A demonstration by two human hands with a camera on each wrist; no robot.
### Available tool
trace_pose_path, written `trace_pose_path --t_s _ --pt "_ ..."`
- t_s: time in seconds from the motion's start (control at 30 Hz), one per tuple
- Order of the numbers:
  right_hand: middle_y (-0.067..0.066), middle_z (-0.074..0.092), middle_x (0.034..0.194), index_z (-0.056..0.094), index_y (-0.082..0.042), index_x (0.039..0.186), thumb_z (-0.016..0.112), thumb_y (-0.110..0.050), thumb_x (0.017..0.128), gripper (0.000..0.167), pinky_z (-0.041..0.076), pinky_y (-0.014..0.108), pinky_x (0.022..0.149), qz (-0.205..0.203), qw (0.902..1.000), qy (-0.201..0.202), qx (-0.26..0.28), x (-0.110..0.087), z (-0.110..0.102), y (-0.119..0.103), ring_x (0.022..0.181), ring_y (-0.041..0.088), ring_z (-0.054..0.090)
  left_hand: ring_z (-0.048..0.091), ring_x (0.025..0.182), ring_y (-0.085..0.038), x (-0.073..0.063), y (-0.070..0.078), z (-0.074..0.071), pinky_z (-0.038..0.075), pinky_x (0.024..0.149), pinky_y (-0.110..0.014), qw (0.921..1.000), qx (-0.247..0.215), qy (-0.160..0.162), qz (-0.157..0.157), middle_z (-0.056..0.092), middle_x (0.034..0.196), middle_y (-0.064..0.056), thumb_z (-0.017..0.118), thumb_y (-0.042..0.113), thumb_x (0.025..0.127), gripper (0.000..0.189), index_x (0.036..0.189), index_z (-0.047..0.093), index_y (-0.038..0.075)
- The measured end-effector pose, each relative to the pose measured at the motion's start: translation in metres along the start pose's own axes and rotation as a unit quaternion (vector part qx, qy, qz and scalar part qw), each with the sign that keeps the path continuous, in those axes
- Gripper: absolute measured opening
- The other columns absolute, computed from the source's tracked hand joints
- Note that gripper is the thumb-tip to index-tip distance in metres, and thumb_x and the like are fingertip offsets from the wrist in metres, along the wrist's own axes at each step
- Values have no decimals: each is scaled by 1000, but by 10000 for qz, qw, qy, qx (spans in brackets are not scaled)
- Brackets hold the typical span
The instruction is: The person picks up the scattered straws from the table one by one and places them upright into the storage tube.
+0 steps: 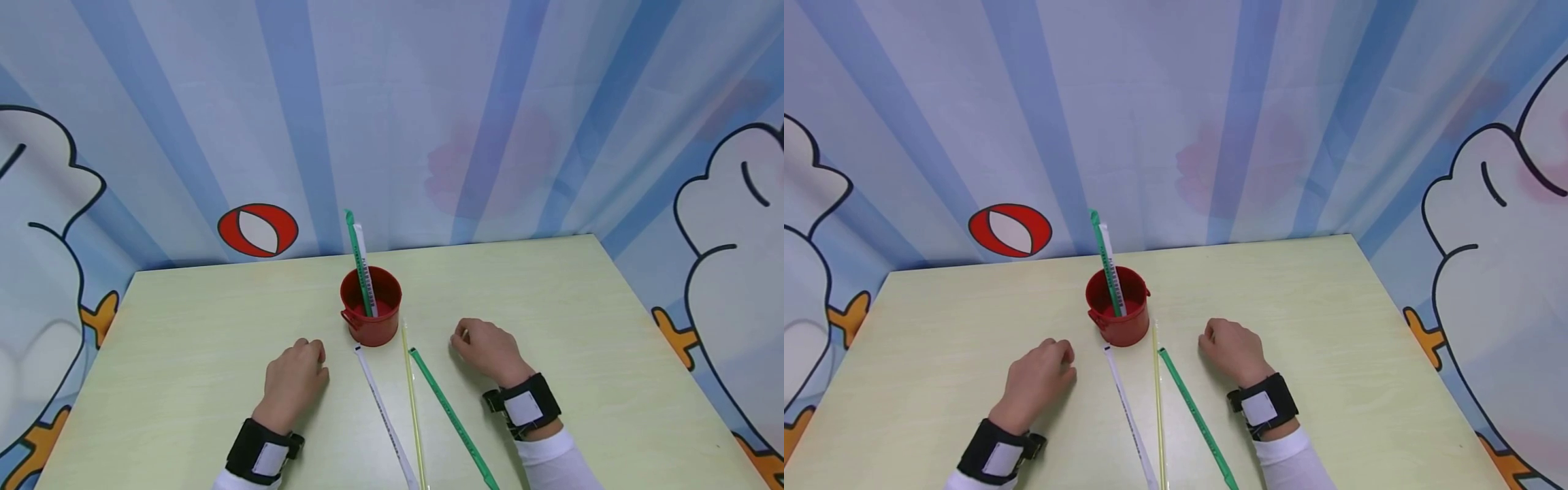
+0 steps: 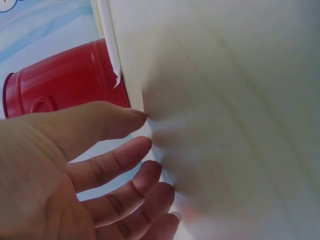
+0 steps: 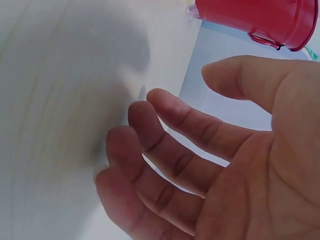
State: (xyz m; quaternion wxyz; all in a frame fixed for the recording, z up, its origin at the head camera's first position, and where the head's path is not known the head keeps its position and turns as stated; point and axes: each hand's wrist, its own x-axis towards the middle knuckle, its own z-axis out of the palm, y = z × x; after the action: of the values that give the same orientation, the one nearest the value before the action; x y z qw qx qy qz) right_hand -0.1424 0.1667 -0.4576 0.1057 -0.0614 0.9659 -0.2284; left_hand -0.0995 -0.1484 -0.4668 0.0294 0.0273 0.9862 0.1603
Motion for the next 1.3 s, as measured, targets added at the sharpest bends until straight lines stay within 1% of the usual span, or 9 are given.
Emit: trace_pose_path --t_s 0.2,0.37,0.6,0.73,0.9,1.07,1.17,1.3 --pt "-1 57 65 65 -9 85 68 -23 95 18 37 27 52 -157 9998 -89 -4 -4 -5 -6 57 13 50 49 63 -18 -1 1 0 41 52 -32 10000 28 -16 0 52 74 -4 77 10 85 13 86 64 8" --pt "-2 53 63 60 -12 74 74 -23 91 25 36 27 54 -296 9993 -221 -18 -9 -5 -13 57 13 48 49 63 -18 0 0 0 41 52 -32 10000 22 -33 -29 52 74 -4 78 11 84 14 86 64 8" --pt "-4 47 57 56 -15 65 80 -24 86 33 31 26 53 -497 9973 -511 -197 -16 6 -24 54 12 45 50 64 -18 -1 1 -1 42 53 -33 10000 40 -62 -64 54 74 -5 79 12 84 16 87 64 7" --pt "-6 44 55 54 -16 62 82 -25 83 37 29 26 52 -596 9957 -596 -384 -18 14 -29 53 11 44 50 64 -19 -2 1 -2 43 53 -33 9999 33 -86 -80 55 74 -5 79 12 84 16 87 64 7" --pt "-7 42 53 55 -15 59 83 -24 82 38 29 26 50 -619 9949 -639 -475 -18 19 -31 52 10 43 50 63 -18 -1 1 -1 42 53 -32 9999 19 -109 -96 54 73 -4 79 13 84 17 87 64 7" --pt "-6 47 54 58 -15 61 83 -23 83 34 31 26 50 -587 9945 -694 -513 -17 21 -32 52 11 45 49 62 -17 -1 0 0 41 53 -31 10000 19 -71 -58 54 71 -3 79 13 84 17 86 63 7" --pt "-5 48 54 58 -15 62 81 -20 83 32 32 26 50 -589 9944 -722 -506 -17 22 -33 52 11 46 49 62 -17 -1 0 0 41 53 -31 10000 9 -59 -47 54 70 -3 79 12 84 16 85 63 7" --pt "-5 46 54 58 -14 61 77 -16 84 31 31 26 49 -633 9940 -759 -469 -17 23 -34 51 11 44 49 62 -16 -1 1 -1 42 53 -32 10000 8 -71 -51 55 69 -2 78 11 84 15 85 63 8"
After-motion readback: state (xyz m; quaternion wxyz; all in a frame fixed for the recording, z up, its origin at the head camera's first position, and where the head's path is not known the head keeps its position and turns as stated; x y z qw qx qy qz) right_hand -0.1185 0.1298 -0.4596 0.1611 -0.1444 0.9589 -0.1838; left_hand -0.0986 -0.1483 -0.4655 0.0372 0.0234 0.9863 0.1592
